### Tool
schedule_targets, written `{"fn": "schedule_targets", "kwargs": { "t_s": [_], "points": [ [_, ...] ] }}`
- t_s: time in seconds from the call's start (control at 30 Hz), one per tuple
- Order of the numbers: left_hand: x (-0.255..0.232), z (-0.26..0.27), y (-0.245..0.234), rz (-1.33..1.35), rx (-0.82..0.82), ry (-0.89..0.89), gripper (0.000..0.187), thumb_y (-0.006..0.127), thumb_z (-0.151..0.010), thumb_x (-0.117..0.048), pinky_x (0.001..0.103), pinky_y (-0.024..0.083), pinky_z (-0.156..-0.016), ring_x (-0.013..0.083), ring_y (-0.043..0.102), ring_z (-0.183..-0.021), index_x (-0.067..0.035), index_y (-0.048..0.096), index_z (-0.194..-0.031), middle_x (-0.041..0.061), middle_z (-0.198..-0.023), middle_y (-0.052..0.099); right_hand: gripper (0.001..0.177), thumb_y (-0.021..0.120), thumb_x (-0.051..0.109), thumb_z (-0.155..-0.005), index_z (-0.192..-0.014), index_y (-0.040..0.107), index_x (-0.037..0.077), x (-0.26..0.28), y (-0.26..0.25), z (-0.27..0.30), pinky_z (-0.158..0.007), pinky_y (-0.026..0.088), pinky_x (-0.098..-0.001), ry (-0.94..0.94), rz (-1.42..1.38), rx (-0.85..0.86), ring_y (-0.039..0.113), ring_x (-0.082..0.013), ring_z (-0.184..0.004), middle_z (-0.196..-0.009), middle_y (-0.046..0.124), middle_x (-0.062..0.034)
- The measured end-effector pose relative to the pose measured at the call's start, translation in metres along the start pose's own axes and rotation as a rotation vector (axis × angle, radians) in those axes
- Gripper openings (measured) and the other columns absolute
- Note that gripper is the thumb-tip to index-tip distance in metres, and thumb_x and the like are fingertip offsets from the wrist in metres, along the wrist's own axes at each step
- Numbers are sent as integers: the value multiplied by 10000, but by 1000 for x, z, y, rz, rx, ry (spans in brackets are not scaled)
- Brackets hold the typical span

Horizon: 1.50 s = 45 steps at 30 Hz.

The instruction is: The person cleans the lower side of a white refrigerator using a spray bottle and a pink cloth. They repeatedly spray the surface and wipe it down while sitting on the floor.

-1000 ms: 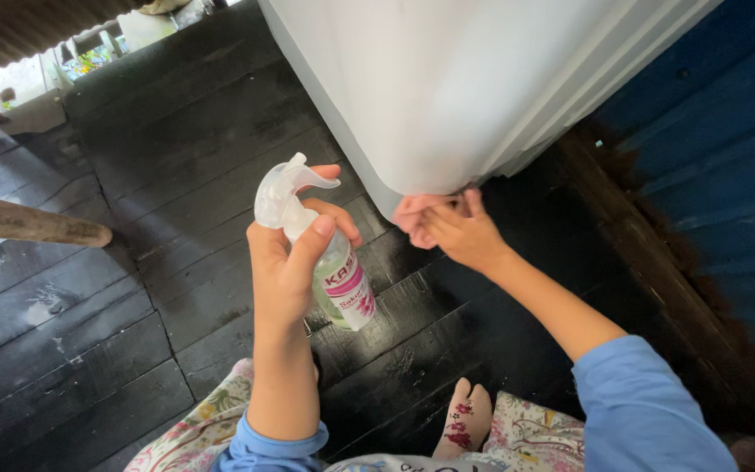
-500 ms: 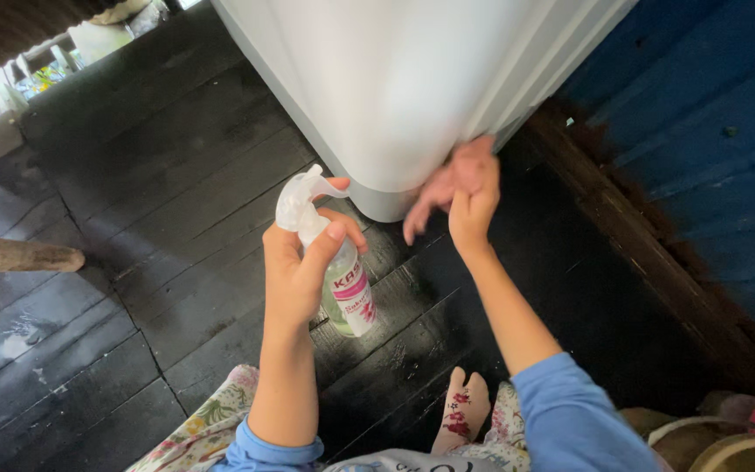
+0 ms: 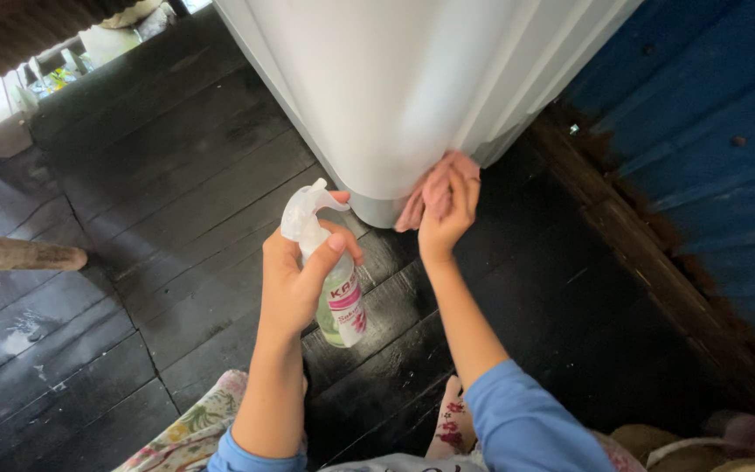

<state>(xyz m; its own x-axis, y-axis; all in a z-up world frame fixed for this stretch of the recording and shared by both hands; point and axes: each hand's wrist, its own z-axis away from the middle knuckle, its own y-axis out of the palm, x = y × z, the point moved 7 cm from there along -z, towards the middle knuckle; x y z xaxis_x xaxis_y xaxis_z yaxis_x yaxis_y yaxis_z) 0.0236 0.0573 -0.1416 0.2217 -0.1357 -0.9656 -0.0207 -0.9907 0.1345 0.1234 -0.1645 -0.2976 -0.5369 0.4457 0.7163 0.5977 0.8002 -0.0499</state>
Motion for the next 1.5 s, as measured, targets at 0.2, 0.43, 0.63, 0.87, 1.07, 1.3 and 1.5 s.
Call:
{"fn": "schedule_targets", "kwargs": {
  "t_s": [0.2,0.43,0.63,0.87,1.07,1.3,1.5],
  "points": [
    [8,3,10,-30,0,-31,412,630,-963,-148,292,538,-708,134,675,-757,16,600,-1340,56,-806,703,352,631,58,-987,-1314,599,-67,-59,14,53,-1038,480,-392,258,-91,92,585,-326,-1225,-1329,573,-184],
    [11,3,15,-43,12,-48,402,618,-968,-120,285,535,-713,129,676,-770,16,599,-1347,50,-812,701,558,534,-65,-806,-1332,377,34,-47,13,40,-778,503,-332,772,-581,-177,545,-210,-1019,-1292,494,-115],
    [21,0,16,-85,11,-67,389,621,-968,-123,286,543,-727,128,673,-776,28,615,-1326,50,-815,703,439,540,-58,-934,-1329,370,29,-47,23,45,-948,521,-294,482,-631,-175,529,-167,-1146,-1307,455,-112],
    [35,-2,22,-117,21,-111,399,624,-965,-138,286,543,-725,127,679,-779,26,610,-1329,51,-810,708,544,443,-39,-1003,-1545,418,-8,-123,51,119,-746,429,-387,798,-573,31,508,-268,-843,-1028,542,-208],
    [47,1,30,-141,10,-173,417,638,-943,-147,282,543,-701,122,680,-760,22,609,-1323,49,-800,715,585,446,-48,-946,-1527,396,-14,-164,44,152,-989,492,-300,858,-591,102,596,-166,-1188,-1452,558,-109],
    [52,0,41,-166,35,-169,408,646,-951,-145,278,534,-713,108,658,-760,19,612,-1324,37,-802,715,681,502,-90,-923,-1567,298,1,-127,29,98,-1073,458,-314,699,-550,-100,544,-187,-1278,-1511,489,-126],
    [60,-3,53,-163,51,-195,411,640,-949,-154,274,527,-714,98,653,-758,0,605,-1329,27,-798,712,646,520,-78,-971,-1575,305,1,-152,27,40,-824,472,-340,756,-693,-152,557,-184,-945,-1245,568,-145]
  ]
}}
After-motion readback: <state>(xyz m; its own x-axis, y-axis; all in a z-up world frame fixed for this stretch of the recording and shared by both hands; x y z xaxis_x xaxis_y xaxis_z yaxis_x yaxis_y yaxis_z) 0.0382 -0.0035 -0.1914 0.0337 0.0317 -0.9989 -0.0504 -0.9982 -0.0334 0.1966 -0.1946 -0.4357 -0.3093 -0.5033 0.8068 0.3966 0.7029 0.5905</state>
